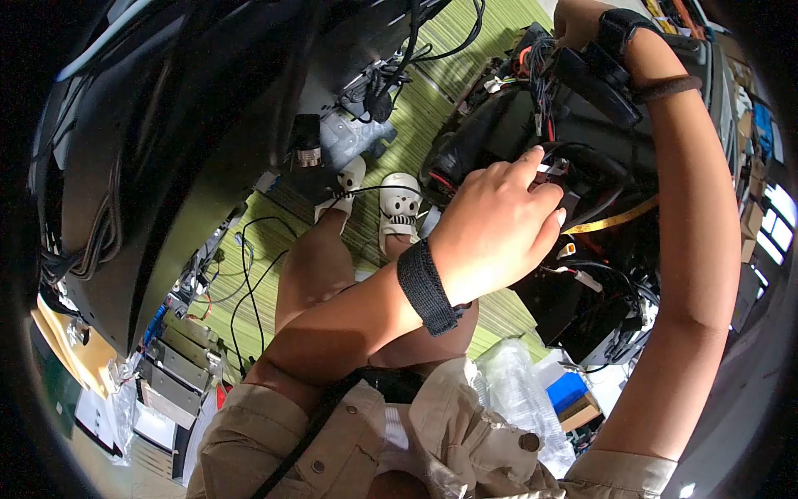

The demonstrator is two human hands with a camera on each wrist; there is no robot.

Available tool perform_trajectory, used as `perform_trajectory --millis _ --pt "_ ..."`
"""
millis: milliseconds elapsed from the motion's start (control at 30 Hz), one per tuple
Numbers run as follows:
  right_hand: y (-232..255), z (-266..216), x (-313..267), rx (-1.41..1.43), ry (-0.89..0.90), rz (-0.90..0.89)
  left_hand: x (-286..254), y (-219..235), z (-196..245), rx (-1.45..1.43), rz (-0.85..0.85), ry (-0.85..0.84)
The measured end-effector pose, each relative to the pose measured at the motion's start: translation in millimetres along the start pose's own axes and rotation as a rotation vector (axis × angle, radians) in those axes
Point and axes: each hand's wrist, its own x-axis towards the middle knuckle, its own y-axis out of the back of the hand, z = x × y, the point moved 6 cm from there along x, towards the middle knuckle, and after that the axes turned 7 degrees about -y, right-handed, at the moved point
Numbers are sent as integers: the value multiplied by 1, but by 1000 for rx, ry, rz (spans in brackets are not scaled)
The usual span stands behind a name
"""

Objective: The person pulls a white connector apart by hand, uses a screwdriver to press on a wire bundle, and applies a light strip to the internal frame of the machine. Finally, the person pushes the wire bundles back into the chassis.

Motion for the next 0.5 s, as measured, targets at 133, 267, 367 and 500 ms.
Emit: perform_trajectory --millis 133,267,367,500 --pt "-8 6 9 39 93 28 0 2 1 11 15 -13" --pt "-23 24 25 110 259 33 1 2 -1 -12 -75 16" --pt "-17 14 18 190 510 80 1 1 -1 19 -31 -13" --pt "-17 8 18 298 320 -95 2 0 0 15 -55 -1"
